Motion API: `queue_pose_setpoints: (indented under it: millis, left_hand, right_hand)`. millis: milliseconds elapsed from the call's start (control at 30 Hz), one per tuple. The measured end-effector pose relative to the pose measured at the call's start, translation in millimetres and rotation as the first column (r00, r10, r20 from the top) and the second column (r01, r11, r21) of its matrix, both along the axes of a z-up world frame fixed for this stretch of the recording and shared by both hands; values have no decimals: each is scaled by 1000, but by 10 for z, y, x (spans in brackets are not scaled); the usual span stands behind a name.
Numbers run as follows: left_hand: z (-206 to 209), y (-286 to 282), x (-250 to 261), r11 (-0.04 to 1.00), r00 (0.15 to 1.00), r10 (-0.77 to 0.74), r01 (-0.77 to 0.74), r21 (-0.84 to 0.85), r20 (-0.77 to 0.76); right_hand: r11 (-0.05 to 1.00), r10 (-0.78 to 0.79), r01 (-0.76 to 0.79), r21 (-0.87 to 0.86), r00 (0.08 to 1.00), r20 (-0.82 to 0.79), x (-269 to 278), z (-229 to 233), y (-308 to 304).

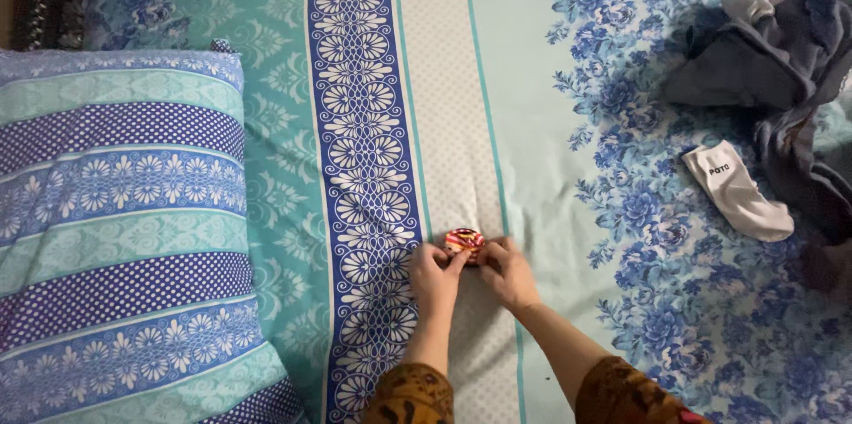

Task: The person folds various clothing items on a bed, including socks, underwear, pants, and a shirt. They smooth and fold each item neatly, then stack them into a pile. Finally, they pick up the stack and carry it away.

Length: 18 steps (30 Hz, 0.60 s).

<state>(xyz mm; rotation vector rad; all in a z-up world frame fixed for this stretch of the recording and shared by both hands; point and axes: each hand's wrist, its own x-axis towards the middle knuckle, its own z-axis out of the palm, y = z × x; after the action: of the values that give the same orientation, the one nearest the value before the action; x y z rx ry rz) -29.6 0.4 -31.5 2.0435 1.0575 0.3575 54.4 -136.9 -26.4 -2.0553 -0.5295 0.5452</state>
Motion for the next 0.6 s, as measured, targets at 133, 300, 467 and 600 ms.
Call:
queue_pose_setpoints:
  millis: [133, 300, 467, 600]
  left_hand:
    - [46, 55, 80, 949, 995, 87, -97, -300, -47]
    - [-57, 181, 127, 853, 983, -12, -85, -515, -182]
    - [-252, 268, 86, 659, 1000, 9, 5, -752, 14]
    - [-312, 296, 96, 673, 996, 20, -79, -735, -88]
  right_hand:
    - [996, -73, 72, -54, 997, -5, 90, 62, 88]
    - [993, -118, 118, 5, 993, 30, 214, 254, 239]
    - [990, 52, -28, -140, 983, 175, 237, 318, 221]
    - [956, 186, -91, -279, 923, 336, 240, 214, 222]
